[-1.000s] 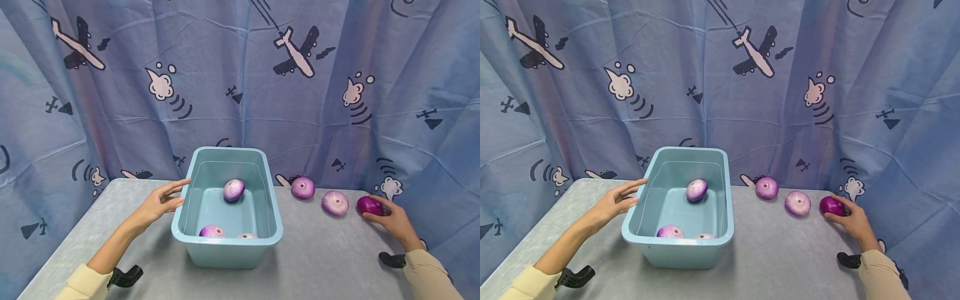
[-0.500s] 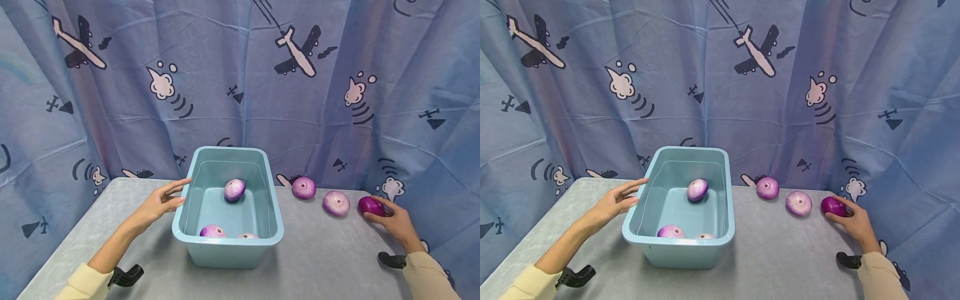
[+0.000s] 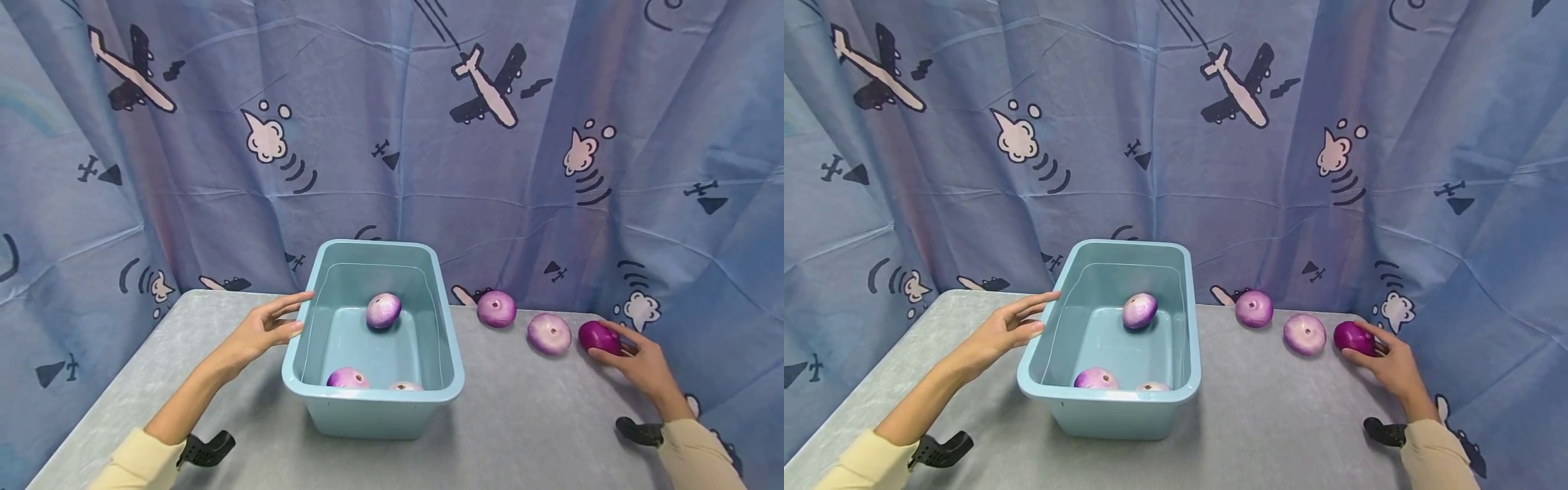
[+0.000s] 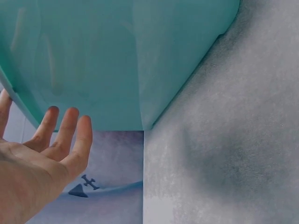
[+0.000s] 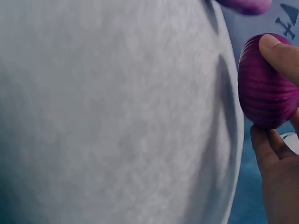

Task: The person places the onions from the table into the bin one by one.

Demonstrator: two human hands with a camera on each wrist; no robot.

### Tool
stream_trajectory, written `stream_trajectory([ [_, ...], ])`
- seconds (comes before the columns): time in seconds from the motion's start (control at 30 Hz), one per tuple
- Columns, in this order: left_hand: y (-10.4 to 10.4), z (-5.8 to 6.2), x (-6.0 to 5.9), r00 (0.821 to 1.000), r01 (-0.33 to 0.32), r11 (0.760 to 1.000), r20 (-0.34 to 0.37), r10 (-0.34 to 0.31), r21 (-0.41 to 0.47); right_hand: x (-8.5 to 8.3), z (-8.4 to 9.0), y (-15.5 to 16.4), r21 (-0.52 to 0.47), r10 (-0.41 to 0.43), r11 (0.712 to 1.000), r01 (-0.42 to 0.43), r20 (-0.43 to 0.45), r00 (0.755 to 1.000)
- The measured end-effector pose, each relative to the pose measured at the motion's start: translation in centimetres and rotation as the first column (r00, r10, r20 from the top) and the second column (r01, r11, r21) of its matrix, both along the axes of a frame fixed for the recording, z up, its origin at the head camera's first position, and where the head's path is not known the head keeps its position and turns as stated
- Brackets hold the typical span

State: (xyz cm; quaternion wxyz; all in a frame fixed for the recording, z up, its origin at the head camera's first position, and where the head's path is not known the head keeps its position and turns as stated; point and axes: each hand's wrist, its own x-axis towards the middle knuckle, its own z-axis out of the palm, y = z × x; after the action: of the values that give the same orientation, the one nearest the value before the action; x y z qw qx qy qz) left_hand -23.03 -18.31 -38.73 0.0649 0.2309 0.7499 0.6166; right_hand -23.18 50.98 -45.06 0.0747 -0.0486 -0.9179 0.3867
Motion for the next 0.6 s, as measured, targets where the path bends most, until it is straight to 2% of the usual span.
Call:
stream_trajectory([
  [0.43,-0.1,0.3,0.0,1.0,-0.011,1.0,-0.006,0.011,-0.008,-0.1,2.0,-2.0,0.018,0.075,0.997,-0.073,-0.09,0.993],
  [0.6,0.0,0.4,0.0,1.0,-0.016,1.0,0.001,0.016,-0.014,0.3,2.6,-2.0,0.021,0.056,0.998,-0.053,-0.144,0.988],
])
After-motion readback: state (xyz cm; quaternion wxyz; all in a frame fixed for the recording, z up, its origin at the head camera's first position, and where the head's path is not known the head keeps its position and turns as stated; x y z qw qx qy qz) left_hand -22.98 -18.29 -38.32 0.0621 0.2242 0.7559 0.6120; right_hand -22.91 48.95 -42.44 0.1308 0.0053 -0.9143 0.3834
